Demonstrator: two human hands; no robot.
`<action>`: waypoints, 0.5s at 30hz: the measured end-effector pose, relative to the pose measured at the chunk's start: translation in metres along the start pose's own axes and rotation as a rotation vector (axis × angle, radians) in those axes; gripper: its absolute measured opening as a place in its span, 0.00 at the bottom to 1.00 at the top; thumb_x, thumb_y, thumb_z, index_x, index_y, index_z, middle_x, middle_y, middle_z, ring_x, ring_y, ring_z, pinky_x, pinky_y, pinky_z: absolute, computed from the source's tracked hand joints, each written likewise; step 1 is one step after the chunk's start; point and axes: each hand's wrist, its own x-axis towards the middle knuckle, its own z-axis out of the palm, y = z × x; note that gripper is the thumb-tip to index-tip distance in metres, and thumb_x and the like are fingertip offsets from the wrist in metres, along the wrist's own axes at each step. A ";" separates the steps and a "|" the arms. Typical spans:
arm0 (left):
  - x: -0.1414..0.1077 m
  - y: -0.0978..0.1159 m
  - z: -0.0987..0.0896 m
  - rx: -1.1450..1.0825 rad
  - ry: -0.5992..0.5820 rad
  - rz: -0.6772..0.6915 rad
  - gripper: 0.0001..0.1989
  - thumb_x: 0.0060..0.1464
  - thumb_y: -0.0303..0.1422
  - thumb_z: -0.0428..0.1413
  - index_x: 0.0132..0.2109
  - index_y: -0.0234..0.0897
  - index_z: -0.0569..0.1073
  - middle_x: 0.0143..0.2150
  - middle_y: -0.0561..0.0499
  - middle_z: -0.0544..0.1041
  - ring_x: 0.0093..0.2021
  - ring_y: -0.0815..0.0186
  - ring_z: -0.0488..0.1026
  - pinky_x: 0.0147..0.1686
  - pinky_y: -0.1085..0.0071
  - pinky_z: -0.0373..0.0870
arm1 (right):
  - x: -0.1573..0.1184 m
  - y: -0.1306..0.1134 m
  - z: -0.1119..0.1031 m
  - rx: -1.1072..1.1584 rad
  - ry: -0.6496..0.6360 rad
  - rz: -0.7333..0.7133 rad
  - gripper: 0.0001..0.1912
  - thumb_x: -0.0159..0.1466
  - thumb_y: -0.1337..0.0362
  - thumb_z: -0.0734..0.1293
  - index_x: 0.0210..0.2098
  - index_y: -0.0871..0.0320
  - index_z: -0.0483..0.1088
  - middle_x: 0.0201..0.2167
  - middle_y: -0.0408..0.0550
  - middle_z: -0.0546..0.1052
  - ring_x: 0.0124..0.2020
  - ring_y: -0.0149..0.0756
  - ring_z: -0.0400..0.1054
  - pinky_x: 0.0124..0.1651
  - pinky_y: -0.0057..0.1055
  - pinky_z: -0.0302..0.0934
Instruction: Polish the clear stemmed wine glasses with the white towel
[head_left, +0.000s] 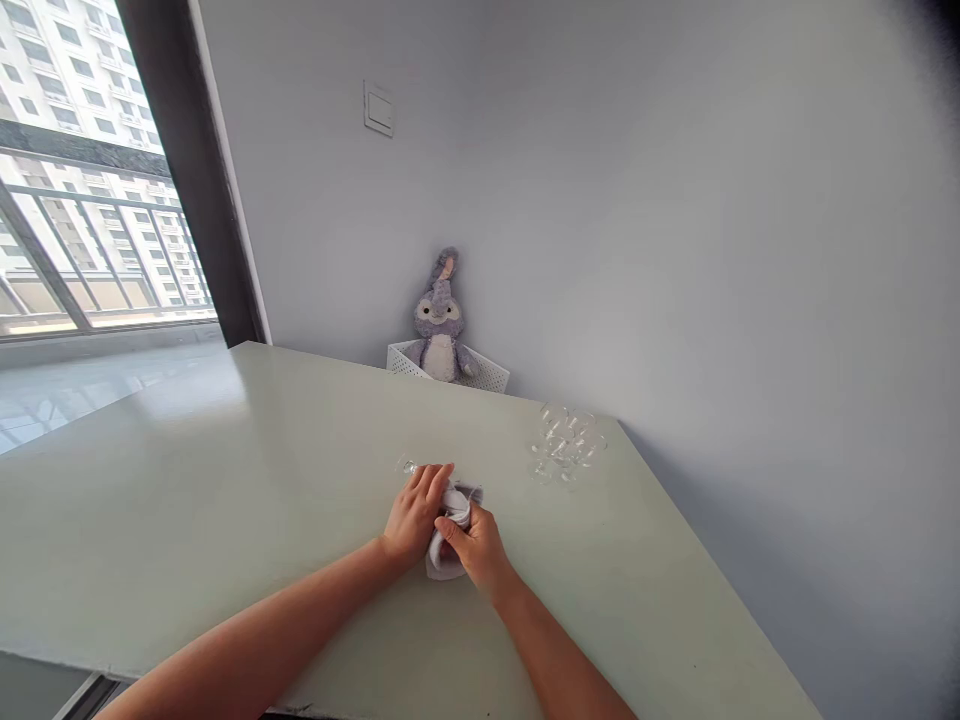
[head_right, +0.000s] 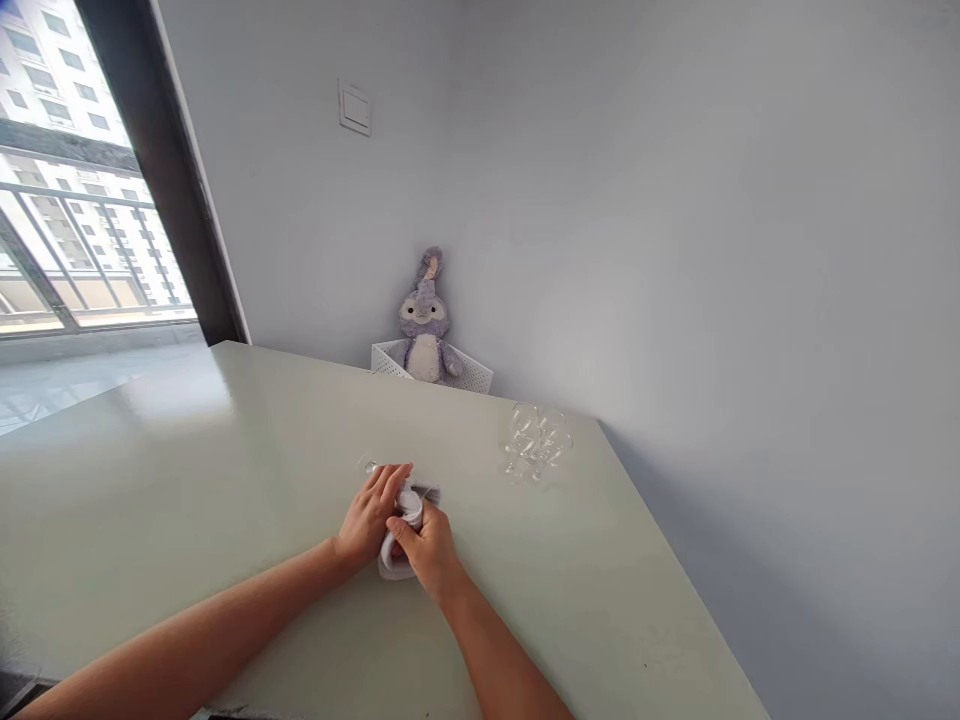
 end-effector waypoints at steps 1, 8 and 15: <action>0.000 0.002 -0.002 0.008 -0.027 0.030 0.23 0.52 0.27 0.47 0.56 0.39 0.59 0.49 0.43 0.68 0.49 0.56 0.63 0.49 0.59 0.58 | 0.001 0.005 -0.001 -0.011 0.038 0.012 0.13 0.54 0.53 0.66 0.29 0.57 0.68 0.17 0.40 0.67 0.18 0.29 0.59 0.23 0.26 0.57; 0.012 -0.006 -0.019 0.101 -0.090 0.092 0.20 0.54 0.33 0.49 0.55 0.45 0.62 0.48 0.46 0.71 0.52 0.58 0.64 0.58 0.57 0.42 | 0.009 0.001 -0.016 0.380 0.056 0.126 0.14 0.53 0.53 0.68 0.29 0.59 0.68 0.18 0.40 0.67 0.18 0.28 0.60 0.21 0.27 0.58; 0.016 -0.022 -0.018 0.057 -0.116 -0.092 0.26 0.48 0.49 0.52 0.52 0.45 0.64 0.31 0.50 0.75 0.33 0.60 0.71 0.44 0.64 0.57 | 0.011 -0.017 -0.044 -0.191 0.112 -0.154 0.16 0.58 0.54 0.62 0.41 0.54 0.71 0.36 0.48 0.71 0.29 0.32 0.65 0.28 0.28 0.61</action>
